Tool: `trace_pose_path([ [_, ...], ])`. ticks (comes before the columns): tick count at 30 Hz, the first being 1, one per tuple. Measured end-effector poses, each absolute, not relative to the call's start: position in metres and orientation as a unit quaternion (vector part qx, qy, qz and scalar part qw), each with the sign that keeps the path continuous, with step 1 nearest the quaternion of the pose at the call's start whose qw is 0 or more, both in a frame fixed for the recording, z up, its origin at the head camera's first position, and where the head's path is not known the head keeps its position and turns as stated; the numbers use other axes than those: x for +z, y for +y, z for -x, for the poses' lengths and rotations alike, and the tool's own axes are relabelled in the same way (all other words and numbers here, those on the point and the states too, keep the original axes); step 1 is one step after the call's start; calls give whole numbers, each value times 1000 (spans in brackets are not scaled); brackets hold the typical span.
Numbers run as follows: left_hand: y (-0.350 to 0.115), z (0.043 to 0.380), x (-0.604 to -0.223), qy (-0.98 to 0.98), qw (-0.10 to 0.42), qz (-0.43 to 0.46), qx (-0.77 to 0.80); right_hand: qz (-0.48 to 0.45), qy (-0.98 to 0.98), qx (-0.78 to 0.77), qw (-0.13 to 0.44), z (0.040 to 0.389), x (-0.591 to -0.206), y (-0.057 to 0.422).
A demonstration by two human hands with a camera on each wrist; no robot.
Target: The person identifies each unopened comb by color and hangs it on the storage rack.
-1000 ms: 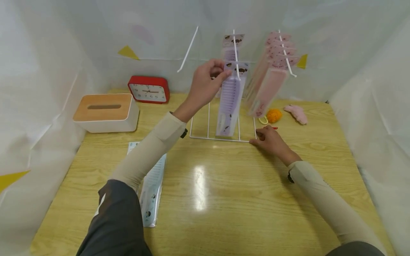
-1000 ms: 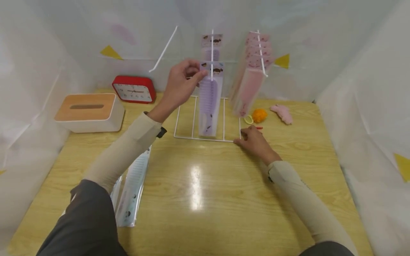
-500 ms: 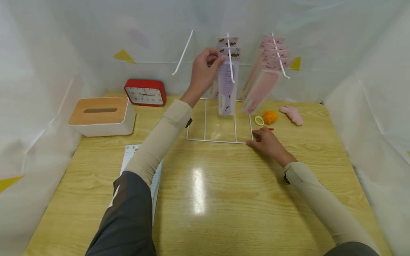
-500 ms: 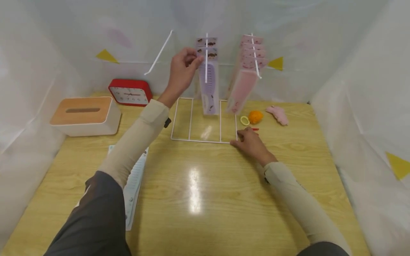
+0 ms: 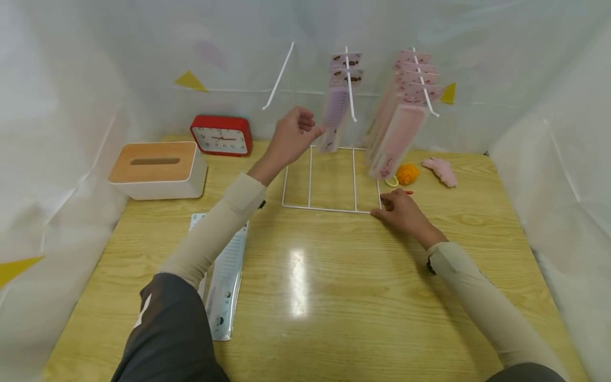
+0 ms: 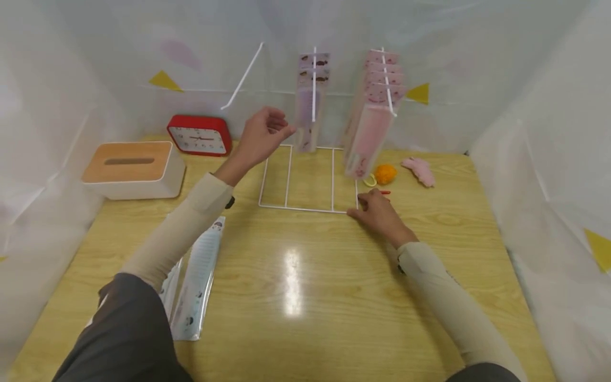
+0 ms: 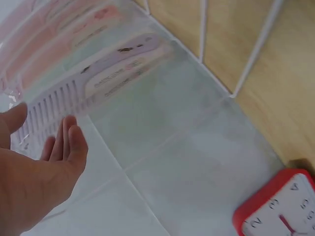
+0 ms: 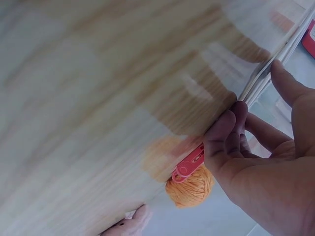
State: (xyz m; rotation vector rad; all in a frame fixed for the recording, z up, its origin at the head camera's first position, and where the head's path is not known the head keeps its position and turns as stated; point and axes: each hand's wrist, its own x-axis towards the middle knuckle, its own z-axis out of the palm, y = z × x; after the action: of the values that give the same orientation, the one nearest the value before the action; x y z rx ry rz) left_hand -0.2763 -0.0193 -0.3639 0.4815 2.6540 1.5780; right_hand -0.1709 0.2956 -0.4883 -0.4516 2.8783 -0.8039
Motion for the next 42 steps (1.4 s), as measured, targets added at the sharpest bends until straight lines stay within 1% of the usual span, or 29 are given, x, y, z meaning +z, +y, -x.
trace_pose_path([
  [5,-55,257,-383,875,79,-235,415,145,952,-262,60,171,-486,295],
  [7,-72,254,-389,882,116,-269,368,140,953,-261,64,171,-485,295],
  [9,-89,251,-393,886,171,-288,321,139,953,-262,66,171,-485,295],
  [13,-124,240,-400,883,313,-274,219,142,952,-261,70,171,-487,295],
  [14,-132,237,-402,882,341,-260,194,142,952,-261,71,170,-487,295],
  [16,-147,230,-406,892,370,-223,136,139,952,-262,70,170,-487,295],
  [18,-158,220,-409,904,374,-184,92,138,953,-262,69,170,-487,295],
  [20,-168,211,-414,919,358,-148,68,141,952,-263,68,169,-487,295],
  [22,-176,202,-419,929,340,-131,65,148,951,-263,64,169,-487,294],
  [27,-190,191,-434,937,291,-164,101,152,953,-257,57,170,-487,294],
  [33,-194,198,-443,936,245,-211,137,150,953,-257,59,171,-487,297],
  [38,-190,209,-444,923,245,-216,204,156,952,-257,56,171,-488,297],
  [42,-182,216,-437,901,244,-205,294,166,951,-256,49,171,-488,296],
])
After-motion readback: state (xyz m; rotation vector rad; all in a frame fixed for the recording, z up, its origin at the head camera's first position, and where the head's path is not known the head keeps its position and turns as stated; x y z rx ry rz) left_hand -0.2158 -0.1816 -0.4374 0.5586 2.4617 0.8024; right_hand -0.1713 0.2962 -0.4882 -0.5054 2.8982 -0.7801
